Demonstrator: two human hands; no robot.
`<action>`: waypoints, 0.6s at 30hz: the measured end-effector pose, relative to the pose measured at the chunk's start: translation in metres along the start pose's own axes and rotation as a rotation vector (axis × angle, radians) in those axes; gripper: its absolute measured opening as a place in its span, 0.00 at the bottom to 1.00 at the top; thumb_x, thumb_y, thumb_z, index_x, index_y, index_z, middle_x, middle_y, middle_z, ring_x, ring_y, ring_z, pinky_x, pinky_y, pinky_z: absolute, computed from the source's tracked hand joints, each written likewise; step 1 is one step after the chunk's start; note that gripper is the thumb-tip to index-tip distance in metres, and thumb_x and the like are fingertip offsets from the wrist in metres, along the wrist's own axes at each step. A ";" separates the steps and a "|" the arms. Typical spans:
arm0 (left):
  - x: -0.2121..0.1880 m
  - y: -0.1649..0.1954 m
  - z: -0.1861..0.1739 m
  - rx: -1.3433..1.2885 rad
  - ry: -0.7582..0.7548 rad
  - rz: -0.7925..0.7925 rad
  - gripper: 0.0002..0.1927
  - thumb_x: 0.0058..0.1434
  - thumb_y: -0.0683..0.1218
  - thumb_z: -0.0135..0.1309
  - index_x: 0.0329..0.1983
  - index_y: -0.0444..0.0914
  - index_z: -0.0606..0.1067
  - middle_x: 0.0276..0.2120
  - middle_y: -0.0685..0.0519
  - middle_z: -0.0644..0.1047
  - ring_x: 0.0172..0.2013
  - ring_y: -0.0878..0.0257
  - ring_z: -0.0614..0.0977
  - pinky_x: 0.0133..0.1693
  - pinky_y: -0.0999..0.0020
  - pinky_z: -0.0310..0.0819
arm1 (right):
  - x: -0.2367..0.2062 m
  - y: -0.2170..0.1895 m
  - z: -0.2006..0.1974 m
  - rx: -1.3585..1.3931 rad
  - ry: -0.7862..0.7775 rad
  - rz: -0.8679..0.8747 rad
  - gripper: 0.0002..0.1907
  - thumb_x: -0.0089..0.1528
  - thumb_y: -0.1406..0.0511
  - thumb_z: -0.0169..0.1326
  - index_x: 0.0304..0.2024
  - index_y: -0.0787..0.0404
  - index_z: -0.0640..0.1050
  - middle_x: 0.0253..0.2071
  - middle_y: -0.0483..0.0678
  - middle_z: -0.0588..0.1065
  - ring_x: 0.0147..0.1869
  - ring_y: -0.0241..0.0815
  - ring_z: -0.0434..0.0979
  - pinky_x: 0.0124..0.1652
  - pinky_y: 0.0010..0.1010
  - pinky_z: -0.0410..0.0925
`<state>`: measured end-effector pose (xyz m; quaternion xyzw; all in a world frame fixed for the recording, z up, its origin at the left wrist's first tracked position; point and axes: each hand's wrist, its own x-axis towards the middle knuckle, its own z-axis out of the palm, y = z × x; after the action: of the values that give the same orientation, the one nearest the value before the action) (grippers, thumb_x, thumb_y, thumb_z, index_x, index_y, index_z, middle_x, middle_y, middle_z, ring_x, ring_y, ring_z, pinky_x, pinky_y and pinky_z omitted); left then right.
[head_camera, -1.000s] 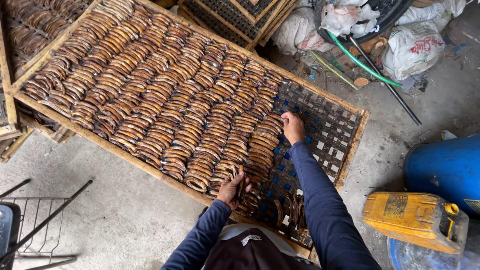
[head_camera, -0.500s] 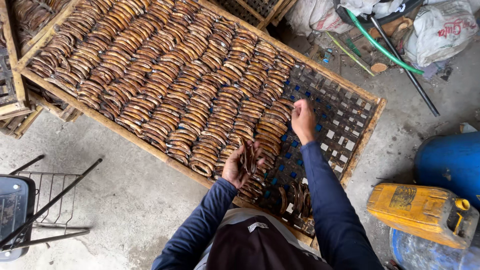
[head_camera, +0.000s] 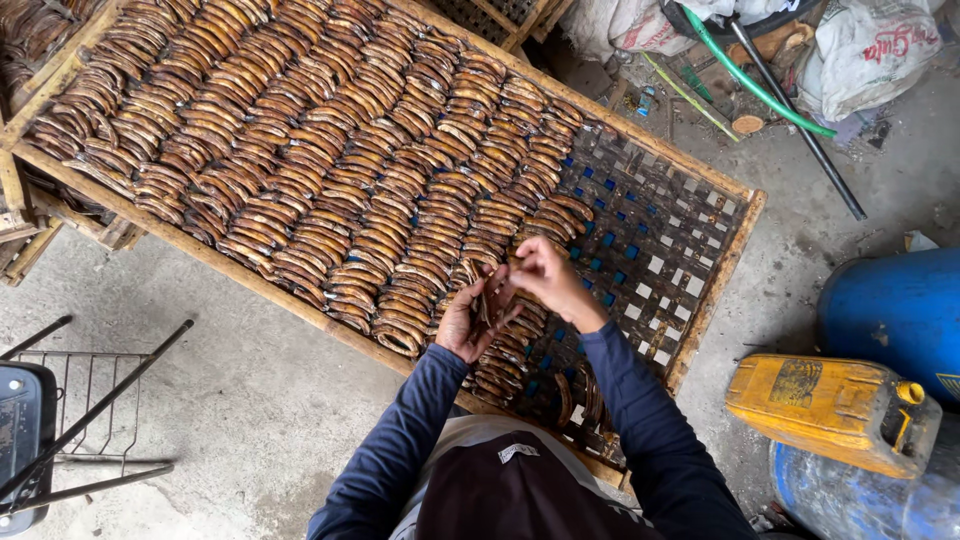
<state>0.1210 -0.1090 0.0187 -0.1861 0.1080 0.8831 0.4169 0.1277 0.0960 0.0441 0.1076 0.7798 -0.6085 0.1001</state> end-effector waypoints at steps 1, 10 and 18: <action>0.002 0.001 -0.002 0.059 0.025 -0.014 0.15 0.68 0.46 0.52 0.56 0.42 0.73 0.55 0.50 0.80 0.53 0.55 0.83 0.57 0.46 0.77 | 0.004 -0.001 -0.007 0.061 -0.011 0.003 0.15 0.62 0.71 0.58 0.50 0.60 0.71 0.40 0.46 0.76 0.40 0.34 0.76 0.38 0.29 0.75; 0.050 -0.011 -0.039 0.064 0.104 -0.117 0.13 0.72 0.45 0.56 0.55 0.34 0.76 0.42 0.48 0.83 0.39 0.61 0.85 0.45 0.64 0.85 | 0.017 -0.002 -0.015 0.286 -0.149 -0.114 0.07 0.68 0.76 0.48 0.47 0.64 0.73 0.42 0.47 0.73 0.42 0.35 0.75 0.42 0.28 0.74; 0.109 0.009 -0.026 0.404 0.288 0.086 0.08 0.67 0.42 0.57 0.48 0.39 0.78 0.35 0.53 0.83 0.32 0.65 0.84 0.31 0.71 0.81 | 0.020 0.002 -0.038 0.336 0.078 -0.046 0.13 0.66 0.74 0.51 0.51 0.59 0.69 0.46 0.45 0.72 0.47 0.35 0.77 0.48 0.33 0.77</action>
<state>0.0564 -0.0478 -0.0498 -0.2181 0.3483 0.8250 0.3879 0.1078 0.1339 0.0457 0.1286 0.6728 -0.7277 0.0367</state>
